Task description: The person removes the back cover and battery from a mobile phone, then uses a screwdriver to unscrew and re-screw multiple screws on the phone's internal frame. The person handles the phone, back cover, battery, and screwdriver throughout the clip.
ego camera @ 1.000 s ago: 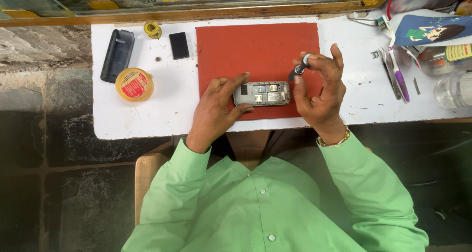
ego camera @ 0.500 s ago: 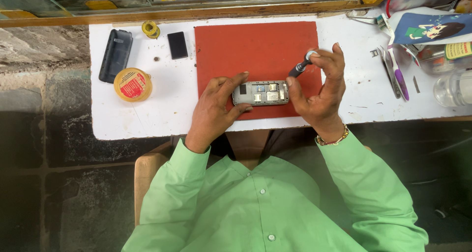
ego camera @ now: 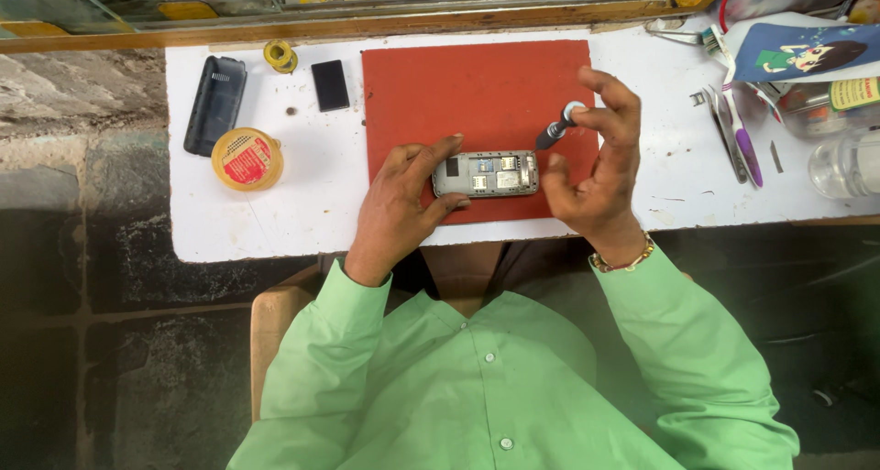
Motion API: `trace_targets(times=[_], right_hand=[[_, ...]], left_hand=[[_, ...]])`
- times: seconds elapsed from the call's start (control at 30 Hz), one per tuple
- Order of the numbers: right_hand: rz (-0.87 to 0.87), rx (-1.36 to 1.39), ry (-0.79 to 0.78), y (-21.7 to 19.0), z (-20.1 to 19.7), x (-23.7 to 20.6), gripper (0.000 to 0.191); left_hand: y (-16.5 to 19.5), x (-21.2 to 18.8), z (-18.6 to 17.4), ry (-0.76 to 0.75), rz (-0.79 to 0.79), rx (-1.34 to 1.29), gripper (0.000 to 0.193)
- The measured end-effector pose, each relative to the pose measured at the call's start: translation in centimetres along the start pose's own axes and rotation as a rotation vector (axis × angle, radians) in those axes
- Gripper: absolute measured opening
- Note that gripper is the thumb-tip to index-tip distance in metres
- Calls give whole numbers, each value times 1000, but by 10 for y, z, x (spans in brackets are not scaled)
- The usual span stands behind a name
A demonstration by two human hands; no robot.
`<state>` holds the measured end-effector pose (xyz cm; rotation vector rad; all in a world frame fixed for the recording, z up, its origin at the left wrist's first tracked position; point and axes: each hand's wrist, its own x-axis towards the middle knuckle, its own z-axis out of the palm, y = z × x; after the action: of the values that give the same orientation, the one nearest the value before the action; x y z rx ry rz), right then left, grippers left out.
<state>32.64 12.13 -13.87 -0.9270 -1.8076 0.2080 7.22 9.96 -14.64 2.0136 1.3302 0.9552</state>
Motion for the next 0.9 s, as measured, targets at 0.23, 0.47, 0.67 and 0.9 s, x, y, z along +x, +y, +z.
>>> trace_targets(times=[0.23, 0.47, 0.67, 0.9], right_hand=[[-79, 41, -22, -7, 0, 5, 53], [14, 69, -26, -4, 2, 4, 57], [-41, -4, -35, -2, 2, 3, 57], [23, 81, -67, 4, 3, -6, 56]], left_hand=[[0, 0, -1, -2, -1, 9, 72], [2, -1, -1, -3, -29, 14, 72], [2, 0, -1, -7, -19, 0, 71], [1, 0, -1, 2, 6, 5, 71]])
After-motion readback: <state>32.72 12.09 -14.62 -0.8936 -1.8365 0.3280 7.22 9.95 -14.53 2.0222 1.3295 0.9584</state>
